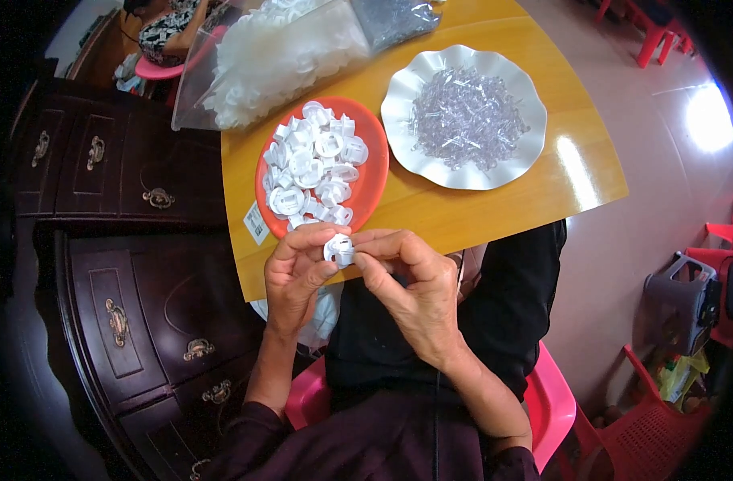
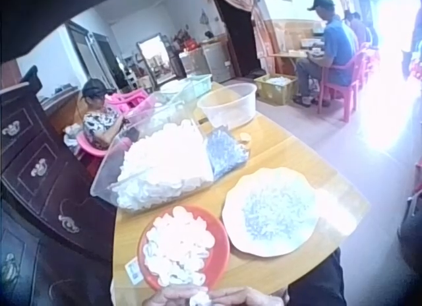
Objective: The person inserts small pins into white plastic housings by hand, one by one.
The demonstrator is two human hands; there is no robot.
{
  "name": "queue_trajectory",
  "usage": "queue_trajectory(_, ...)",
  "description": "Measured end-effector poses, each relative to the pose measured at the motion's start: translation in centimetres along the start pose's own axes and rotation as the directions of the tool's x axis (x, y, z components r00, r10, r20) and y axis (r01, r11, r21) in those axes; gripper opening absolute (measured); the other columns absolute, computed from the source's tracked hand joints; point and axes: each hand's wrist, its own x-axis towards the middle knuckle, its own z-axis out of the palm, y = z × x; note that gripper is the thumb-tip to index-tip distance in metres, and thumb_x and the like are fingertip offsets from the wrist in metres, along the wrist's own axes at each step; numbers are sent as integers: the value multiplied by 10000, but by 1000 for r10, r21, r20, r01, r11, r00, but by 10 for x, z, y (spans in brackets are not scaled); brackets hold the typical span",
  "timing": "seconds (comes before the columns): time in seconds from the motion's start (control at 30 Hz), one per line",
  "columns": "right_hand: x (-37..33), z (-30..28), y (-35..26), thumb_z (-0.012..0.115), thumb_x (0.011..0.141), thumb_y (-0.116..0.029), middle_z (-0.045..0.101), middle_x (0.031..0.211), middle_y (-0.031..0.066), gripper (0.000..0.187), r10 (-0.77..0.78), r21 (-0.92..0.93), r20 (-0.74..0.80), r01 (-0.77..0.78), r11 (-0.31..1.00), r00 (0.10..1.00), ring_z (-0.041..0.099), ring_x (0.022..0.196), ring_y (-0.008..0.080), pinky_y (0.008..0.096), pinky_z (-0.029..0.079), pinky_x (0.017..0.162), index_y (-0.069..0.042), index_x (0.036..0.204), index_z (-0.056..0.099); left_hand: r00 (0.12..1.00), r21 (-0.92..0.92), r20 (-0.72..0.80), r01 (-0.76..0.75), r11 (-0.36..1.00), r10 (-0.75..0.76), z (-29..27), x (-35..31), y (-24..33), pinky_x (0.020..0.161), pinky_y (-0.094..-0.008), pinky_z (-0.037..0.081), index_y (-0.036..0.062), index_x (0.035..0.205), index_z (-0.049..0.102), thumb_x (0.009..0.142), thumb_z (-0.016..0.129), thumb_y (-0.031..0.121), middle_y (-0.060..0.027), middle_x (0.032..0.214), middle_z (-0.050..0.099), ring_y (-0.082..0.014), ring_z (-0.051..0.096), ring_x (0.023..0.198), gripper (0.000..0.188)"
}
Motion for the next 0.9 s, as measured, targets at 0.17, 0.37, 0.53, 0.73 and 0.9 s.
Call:
queue_trajectory(0.17, -3, -3, -1, 675, 914, -9, 724, 1034, 97, 72, 10, -41, 3, -10, 999, 1000, 630, 844, 66, 217, 525, 738, 33, 970, 656, 1000, 60, 6, -22, 998, 22, 0, 0, 2, 1020, -325, 490, -17, 1230, 604, 884, 661, -81, -135, 1289, 549, -205, 569, 1192, 357)
queue_trajectory(0.37, -5, -3, -1, 683, 913, -15, 728, 1021, 93, 74, 24, -29, -17, -25, 999, 1000, 629, 836, 67, 216, 524, 726, 31, 968, 662, 999, 87, 11, -43, 995, 42, 1, -1, 1, 1009, -329, 505, -22, 1223, 610, 868, 676, -91, -133, 1292, 537, -215, 573, 1197, 367)
queue_trajectory(0.53, -6, -7, 1, 683, 909, -4, 727, 1012, 90, 84, -43, -98, 8, 43, 994, 999, 648, 853, 81, 221, 535, 737, 31, 985, 670, 999, 86, 13, -50, 995, 49, 2, -2, 1, 1019, -332, 509, -26, 1215, 616, 861, 678, -102, -130, 1285, 539, -225, 578, 1204, 366)
queue_trajectory(0.73, -8, -8, 1, 694, 899, -5, 723, 1007, 91, 101, 13, -64, 3, -13, 998, 1000, 662, 850, 95, 228, 544, 744, 29, 993, 680, 1000, 169, 17, -28, 985, 26, 1, -5, 3, 1009, -317, 521, -33, 1191, 629, 858, 689, -91, -122, 1275, 547, -213, 598, 1176, 344)
queue_trajectory(0.9, -10, -10, 5, 703, 887, -9, 711, 989, 87, 97, -46, -88, 14, 47, 995, 999, 656, 854, 113, 237, 532, 725, 13, 981, 690, 999, 145, 34, 2, 989, -6, 3, -6, 5, 986, -300, 530, -30, 1188, 634, 855, 702, -78, -120, 1271, 550, -187, 598, 1156, 343)
